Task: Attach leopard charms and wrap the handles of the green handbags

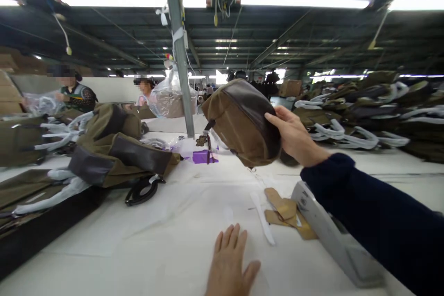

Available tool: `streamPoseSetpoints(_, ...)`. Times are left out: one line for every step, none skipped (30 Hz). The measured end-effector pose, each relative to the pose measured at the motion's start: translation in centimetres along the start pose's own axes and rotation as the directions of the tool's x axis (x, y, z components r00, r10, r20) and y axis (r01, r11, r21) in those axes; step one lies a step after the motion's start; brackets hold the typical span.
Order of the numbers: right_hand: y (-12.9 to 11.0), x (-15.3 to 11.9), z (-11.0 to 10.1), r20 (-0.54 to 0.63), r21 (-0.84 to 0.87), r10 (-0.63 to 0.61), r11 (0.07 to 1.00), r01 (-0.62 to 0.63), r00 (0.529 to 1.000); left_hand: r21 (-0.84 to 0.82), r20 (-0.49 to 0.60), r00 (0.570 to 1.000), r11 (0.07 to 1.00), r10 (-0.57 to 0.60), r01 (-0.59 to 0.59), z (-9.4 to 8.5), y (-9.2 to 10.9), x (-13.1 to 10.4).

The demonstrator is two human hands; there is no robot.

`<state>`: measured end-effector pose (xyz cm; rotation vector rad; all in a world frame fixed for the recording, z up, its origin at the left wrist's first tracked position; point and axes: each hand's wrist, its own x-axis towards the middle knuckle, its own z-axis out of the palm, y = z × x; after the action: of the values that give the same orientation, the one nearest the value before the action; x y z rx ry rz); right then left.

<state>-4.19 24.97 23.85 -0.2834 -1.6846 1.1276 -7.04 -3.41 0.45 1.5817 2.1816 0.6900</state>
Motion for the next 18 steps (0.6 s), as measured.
streamPoseSetpoints(-1.7,-1.5,-0.2,0.010,0.075,0.063,0.995,-0.064,0.998,-0.001,-0.013,1.000,1.000,0.002,-0.002,-0.2,0.0,0.0)
streamPoseSetpoints(-3.4,-3.2,-0.4,0.021,0.143,0.131,0.981,-0.133,0.991,-0.004,-0.045,0.999,1.000,0.013,-0.014,-0.4,-0.1,-0.1)
streamPoseSetpoints(-5.1,-4.9,-0.7,0.031,0.210,0.197,0.957,-0.199,0.980,-0.013,-0.101,0.994,0.999,0.034,-0.036,-0.6,-0.1,-0.1)
streamPoseSetpoints(-6.6,-6.6,-1.0,0.041,0.275,0.257,0.926,-0.258,0.966,-0.033,-0.178,0.982,0.997,0.059,-0.066,-1.0,-0.1,-0.2)
streamPoseSetpoints(-8.1,-8.2,-1.4,0.050,0.338,0.306,0.890,-0.304,0.951,-0.073,-0.263,0.962,0.992,0.080,-0.102,-1.4,0.1,-0.4)
streamPoseSetpoints(-9.4,-9.8,-1.6,0.060,0.399,0.345,0.852,-0.339,0.937,-0.143,-0.338,0.938,0.981,0.079,-0.134,-1.8,0.4,-0.6)
streamPoseSetpoints(-10.6,-11.2,-1.9,0.072,0.453,0.375,0.813,-0.366,0.924,-0.252,-0.386,0.921,0.955,0.049,-0.157,-2.2,0.9,-0.9)
streamPoseSetpoints(-11.7,-12.5,-2.1,0.087,0.500,0.400,0.775,-0.387,0.913,-0.397,-0.398,0.917,0.902,-0.003,-0.170,-2.6,1.5,-1.2)
streamPoseSetpoints(-12.6,-13.7,-2.2,0.108,0.539,0.421,0.736,-0.409,0.901,-0.560,-0.373,0.926,0.810,-0.059,-0.174,-2.9,2.3,-1.6)
streamPoseSetpoints(-13.4,-14.9,-2.2,0.130,0.575,0.442,0.696,-0.431,0.888,-0.712,-0.316,0.943,0.682,-0.102,-0.165,-3.3,3.3,-2.1)
streamPoseSetpoints(-14.1,-15.9,-2.2,0.145,0.609,0.462,0.655,-0.447,0.875,-0.832,-0.242,0.962,0.538,-0.129,-0.137,-3.6,4.2,-2.6)
streamPoseSetpoints(-14.8,-17.0,-2.1,0.152,0.641,0.480,0.618,-0.456,0.864,-0.910,-0.168,0.976,0.402,-0.141,-0.098,-3.9,5.0,-3.3)
streamPoseSetpoints(-15.3,-18.0,-2.1,0.148,0.672,0.493,0.586,-0.453,0.857,-0.954,-0.113,0.981,0.294,-0.158,-0.063,-4.3,5.7,-4.0)
streamPoseSetpoints(-15.8,-19.0,-2.1,0.139,0.698,0.500,0.563,-0.443,0.854,-0.976,-0.079,0.979,0.214,-0.190,-0.037,-4.8,6.1,-4.7)
streamPoseSetpoints(-16.1,-20.0,-2.0,0.128,0.717,0.502,0.549,-0.430,0.855,-0.987,-0.059,0.970,0.157,-0.237,-0.021,-5.4,6.3,-5.5)
streamPoseSetpoints(-16.3,-21.1,-2.0,0.119,0.730,0.500,0.541,-0.417,0.858,-0.993,-0.053,0.953,0.117,-0.299,-0.018,-6.2,6.3,-6.4)
streamPoseSetpoints(-16.4,-22.1,-2.0,0.120,0.739,0.498,0.533,-0.413,0.859,-0.995,-0.062,0.928,0.098,-0.368,-0.027,-7.1,6.1,-7.4)
streamPoseSetpoints(-16.4,-23.1,-1.9,0.132,0.745,0.503,0.518,-0.420,0.854,-0.992,-0.096,0.893,0.116,-0.439,-0.049,-8.2,5.9,-8.5)
